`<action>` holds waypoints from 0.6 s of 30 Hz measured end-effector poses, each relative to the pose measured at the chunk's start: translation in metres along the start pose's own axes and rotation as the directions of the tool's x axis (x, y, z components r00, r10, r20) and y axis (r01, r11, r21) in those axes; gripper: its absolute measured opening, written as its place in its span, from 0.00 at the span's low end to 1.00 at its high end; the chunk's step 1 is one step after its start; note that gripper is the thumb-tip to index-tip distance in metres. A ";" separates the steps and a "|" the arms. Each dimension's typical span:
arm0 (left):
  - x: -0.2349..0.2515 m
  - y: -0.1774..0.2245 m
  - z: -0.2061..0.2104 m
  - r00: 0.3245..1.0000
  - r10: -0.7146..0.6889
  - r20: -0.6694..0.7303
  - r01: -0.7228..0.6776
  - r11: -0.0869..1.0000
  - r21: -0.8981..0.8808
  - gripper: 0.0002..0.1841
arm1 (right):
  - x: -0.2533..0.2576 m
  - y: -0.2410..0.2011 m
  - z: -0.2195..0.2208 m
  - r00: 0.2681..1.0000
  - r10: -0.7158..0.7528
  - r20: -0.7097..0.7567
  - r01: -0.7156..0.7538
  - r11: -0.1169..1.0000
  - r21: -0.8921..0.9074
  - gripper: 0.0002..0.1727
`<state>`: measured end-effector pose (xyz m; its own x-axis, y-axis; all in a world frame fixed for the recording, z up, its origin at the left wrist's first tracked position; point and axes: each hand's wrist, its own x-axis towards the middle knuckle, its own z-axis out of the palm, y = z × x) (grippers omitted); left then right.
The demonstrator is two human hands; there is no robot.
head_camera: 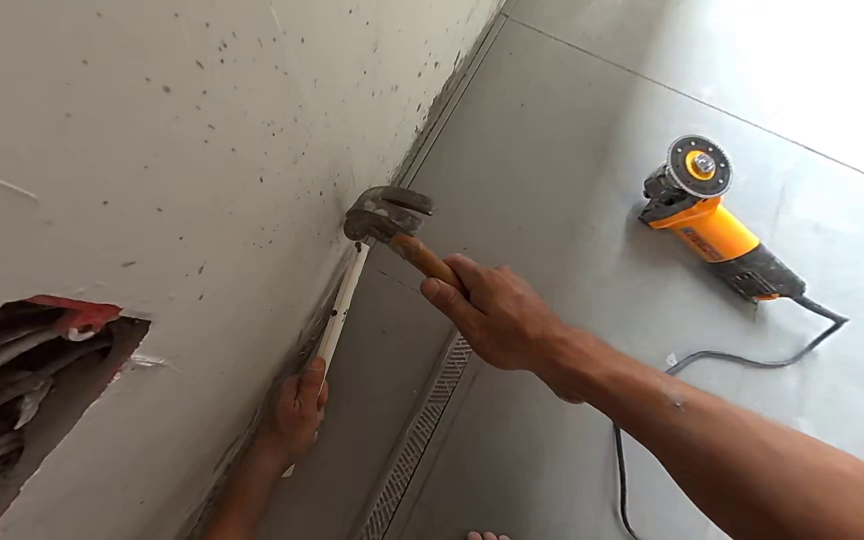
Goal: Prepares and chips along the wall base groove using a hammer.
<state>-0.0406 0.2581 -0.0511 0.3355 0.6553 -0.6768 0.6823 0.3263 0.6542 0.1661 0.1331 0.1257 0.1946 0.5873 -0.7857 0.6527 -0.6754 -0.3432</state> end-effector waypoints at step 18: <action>-0.008 0.023 -0.010 0.995 -0.100 -0.025 0.103 0.982 0.161 0.38 | 0.007 0.023 0.026 0.995 -0.059 -0.079 0.057 0.998 -0.030 0.32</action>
<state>-0.0343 0.2671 -0.0275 0.2495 0.6359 -0.7303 0.8085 0.2782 0.5185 0.1636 0.1098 0.0993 0.2124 0.6597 -0.7209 0.6844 -0.6270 -0.3721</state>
